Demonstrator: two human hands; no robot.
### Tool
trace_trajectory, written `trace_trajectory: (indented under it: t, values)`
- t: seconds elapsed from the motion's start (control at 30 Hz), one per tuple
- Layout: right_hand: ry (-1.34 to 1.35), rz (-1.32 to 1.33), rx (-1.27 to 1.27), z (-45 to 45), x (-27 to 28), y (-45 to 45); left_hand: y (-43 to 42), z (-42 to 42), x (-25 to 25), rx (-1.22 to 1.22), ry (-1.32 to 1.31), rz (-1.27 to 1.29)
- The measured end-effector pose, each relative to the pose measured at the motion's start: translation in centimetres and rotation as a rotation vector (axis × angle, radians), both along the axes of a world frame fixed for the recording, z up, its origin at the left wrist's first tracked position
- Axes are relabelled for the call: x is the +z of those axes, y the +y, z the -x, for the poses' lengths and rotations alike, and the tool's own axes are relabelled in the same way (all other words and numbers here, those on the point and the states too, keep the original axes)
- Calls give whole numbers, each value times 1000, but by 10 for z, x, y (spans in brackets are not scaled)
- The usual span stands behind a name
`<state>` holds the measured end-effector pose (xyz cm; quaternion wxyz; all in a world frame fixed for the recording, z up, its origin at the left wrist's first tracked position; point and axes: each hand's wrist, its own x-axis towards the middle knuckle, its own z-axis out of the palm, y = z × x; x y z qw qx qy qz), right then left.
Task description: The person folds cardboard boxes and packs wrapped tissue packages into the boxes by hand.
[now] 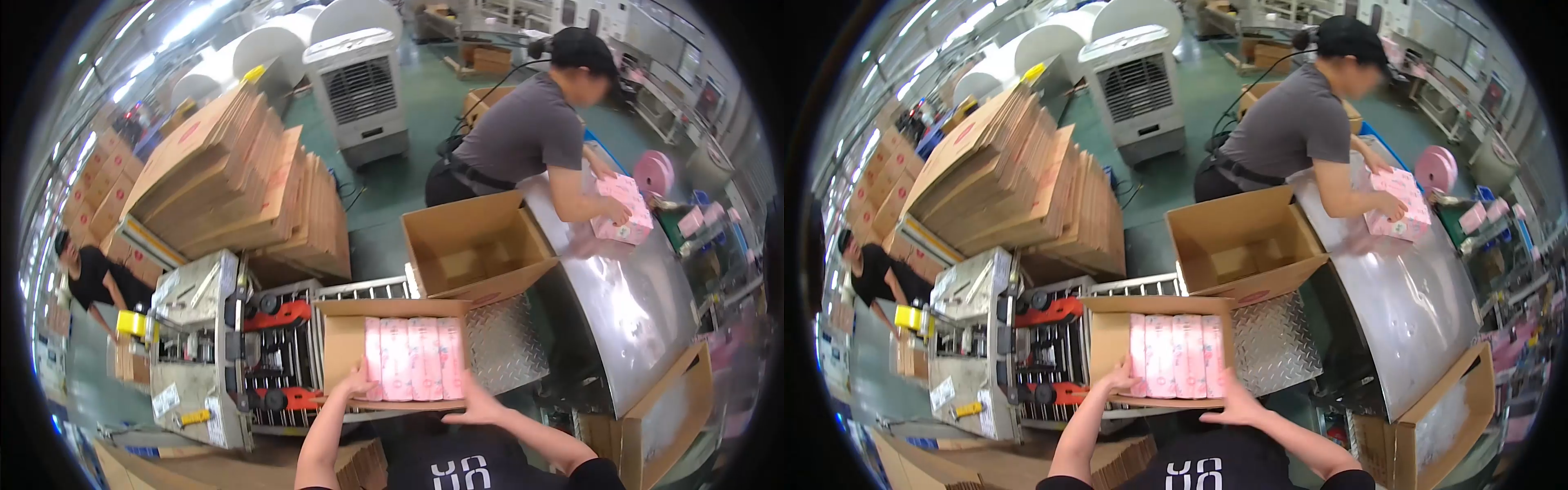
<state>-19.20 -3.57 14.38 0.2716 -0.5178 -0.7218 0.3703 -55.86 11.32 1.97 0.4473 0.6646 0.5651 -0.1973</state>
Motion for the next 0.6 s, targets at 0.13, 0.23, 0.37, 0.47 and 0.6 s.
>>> trace_trajectory:
  t: [0.13,0.23,0.37,0.47,0.6]
  values:
    - [-148,441,737,31,-59,55,21,17,-59,-166,-52,-20]
    - [-636,487,242,24,-37,138,70,-4,8,-33,-85,-88]
    - [-661,149,-22,27,-94,123,86,-95,118,334,-319,-1142]
    - [-416,249,-356,17,-88,91,65,-104,111,296,-85,-1118]
    - [576,929,-705,-21,-180,27,-33,-71,48,325,-132,-1156]
